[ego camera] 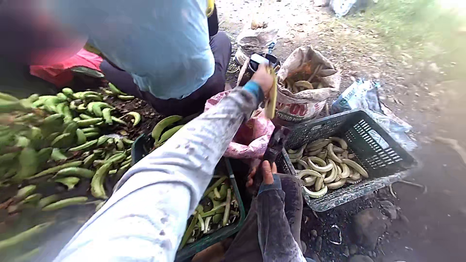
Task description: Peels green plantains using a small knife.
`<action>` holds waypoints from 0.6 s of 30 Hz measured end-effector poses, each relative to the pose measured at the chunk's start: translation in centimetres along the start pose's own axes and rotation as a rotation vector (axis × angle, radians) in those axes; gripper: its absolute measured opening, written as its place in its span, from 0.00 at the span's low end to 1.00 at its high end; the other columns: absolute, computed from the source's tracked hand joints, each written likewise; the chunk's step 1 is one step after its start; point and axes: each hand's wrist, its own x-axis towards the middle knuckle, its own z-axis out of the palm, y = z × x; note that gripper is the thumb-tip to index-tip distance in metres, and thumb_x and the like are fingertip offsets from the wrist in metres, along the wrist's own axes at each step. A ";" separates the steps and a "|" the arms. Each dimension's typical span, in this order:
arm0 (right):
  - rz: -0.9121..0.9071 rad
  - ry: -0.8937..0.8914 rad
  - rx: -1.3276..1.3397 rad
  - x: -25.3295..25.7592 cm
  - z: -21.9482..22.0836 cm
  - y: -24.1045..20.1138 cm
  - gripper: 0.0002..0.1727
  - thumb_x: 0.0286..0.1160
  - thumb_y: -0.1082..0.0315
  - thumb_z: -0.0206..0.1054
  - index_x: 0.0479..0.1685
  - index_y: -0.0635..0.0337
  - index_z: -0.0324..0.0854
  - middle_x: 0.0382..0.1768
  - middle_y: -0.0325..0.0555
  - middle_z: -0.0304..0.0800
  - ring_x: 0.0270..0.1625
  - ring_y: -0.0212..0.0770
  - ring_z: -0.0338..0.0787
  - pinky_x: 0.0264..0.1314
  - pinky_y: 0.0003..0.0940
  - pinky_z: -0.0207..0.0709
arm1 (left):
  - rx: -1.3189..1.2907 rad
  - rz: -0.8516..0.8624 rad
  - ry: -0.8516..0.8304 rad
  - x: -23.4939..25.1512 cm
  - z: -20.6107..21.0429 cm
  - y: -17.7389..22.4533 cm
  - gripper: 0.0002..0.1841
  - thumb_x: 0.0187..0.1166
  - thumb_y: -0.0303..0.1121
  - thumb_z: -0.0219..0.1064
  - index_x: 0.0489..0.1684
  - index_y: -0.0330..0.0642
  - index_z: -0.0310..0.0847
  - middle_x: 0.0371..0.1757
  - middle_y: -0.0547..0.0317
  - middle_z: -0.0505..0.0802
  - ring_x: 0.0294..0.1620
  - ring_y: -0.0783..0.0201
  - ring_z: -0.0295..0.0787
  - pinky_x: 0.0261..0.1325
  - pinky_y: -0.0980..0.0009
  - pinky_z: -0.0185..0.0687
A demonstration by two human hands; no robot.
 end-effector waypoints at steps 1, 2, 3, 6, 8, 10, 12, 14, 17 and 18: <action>0.029 -0.013 0.004 0.0 0.3 -0.1 0.14 0.93 0.67 0.35 0.62 0.63 0.60 0.14 0.32 0.75 0.12 0.29 0.79 0.16 0.26 0.80 | -0.036 0.074 0.024 2.3 0.3 2.2 0.32 0.87 0.29 0.59 0.89 0.35 0.52 0.74 0.30 0.81 0.72 0.41 0.82 0.73 0.46 0.77; 0.038 -0.037 0.008 -0.1 0.5 -0.1 0.13 0.91 0.68 0.36 0.63 0.63 0.59 0.14 0.32 0.75 0.12 0.30 0.79 0.17 0.26 0.80 | -0.067 0.150 0.063 4.5 0.5 4.0 0.35 0.85 0.31 0.64 0.90 0.36 0.52 0.76 0.29 0.79 0.74 0.42 0.80 0.76 0.49 0.75; 0.031 -0.064 0.020 -0.1 0.5 0.1 0.13 0.89 0.69 0.38 0.63 0.64 0.59 0.14 0.32 0.76 0.12 0.30 0.79 0.17 0.25 0.80 | -0.099 0.201 0.114 6.5 0.4 5.3 0.40 0.81 0.35 0.70 0.91 0.37 0.51 0.80 0.27 0.74 0.79 0.41 0.75 0.80 0.50 0.72; 0.000 -0.099 0.038 -0.2 0.8 0.4 0.13 0.85 0.68 0.42 0.61 0.65 0.59 0.13 0.31 0.75 0.12 0.29 0.79 0.18 0.25 0.80 | -0.141 0.209 0.198 8.3 -0.2 6.0 0.50 0.75 0.48 0.76 0.94 0.42 0.47 0.89 0.28 0.60 0.89 0.42 0.60 0.88 0.52 0.59; -0.012 -0.139 0.037 0.0 0.6 0.4 0.12 0.83 0.68 0.42 0.57 0.65 0.60 0.13 0.32 0.75 0.13 0.30 0.80 0.20 0.25 0.82 | -0.053 0.274 0.186 6.0 -0.7 2.9 0.44 0.79 0.45 0.72 0.92 0.40 0.52 0.87 0.29 0.64 0.87 0.41 0.64 0.86 0.50 0.63; 0.004 -0.166 0.012 0.1 0.5 0.3 0.11 0.83 0.69 0.41 0.53 0.64 0.64 0.13 0.33 0.77 0.13 0.31 0.81 0.22 0.26 0.83 | 0.114 0.362 0.082 2.5 -1.3 -2.9 0.34 0.81 0.38 0.68 0.86 0.35 0.62 0.81 0.28 0.73 0.78 0.40 0.76 0.79 0.50 0.73; 0.015 -0.250 0.009 0.1 -0.2 0.6 0.09 0.85 0.68 0.43 0.52 0.60 0.67 0.15 0.33 0.82 0.16 0.31 0.84 0.25 0.26 0.84 | 0.255 0.310 -0.111 -2.7 -2.1 -9.3 0.26 0.83 0.32 0.65 0.80 0.33 0.70 0.69 0.33 0.84 0.68 0.42 0.85 0.74 0.47 0.77; 0.015 -0.338 -0.007 0.3 -0.6 1.1 0.08 0.87 0.64 0.45 0.53 0.55 0.66 0.17 0.33 0.85 0.17 0.33 0.87 0.26 0.29 0.87 | 0.300 0.170 -0.293 -8.4 -2.8 -15.7 0.21 0.85 0.30 0.63 0.75 0.33 0.75 0.61 0.36 0.90 0.64 0.42 0.88 0.73 0.43 0.77; 0.065 -0.310 -0.083 0.0 0.4 1.3 0.11 0.89 0.65 0.37 0.55 0.53 0.64 0.16 0.32 0.82 0.15 0.32 0.85 0.23 0.30 0.86 | 0.284 -0.050 -0.428 -16.4 -3.0 -24.4 0.18 0.85 0.28 0.64 0.70 0.32 0.81 0.61 0.35 0.91 0.66 0.40 0.87 0.75 0.41 0.74; 0.085 -0.292 -0.113 -0.1 0.9 1.4 0.12 0.90 0.65 0.34 0.56 0.53 0.63 0.16 0.31 0.80 0.14 0.32 0.83 0.22 0.30 0.86 | 0.291 -0.131 -0.451 -18.3 -3.0 -26.7 0.17 0.86 0.29 0.63 0.70 0.33 0.81 0.62 0.34 0.90 0.67 0.40 0.86 0.76 0.41 0.72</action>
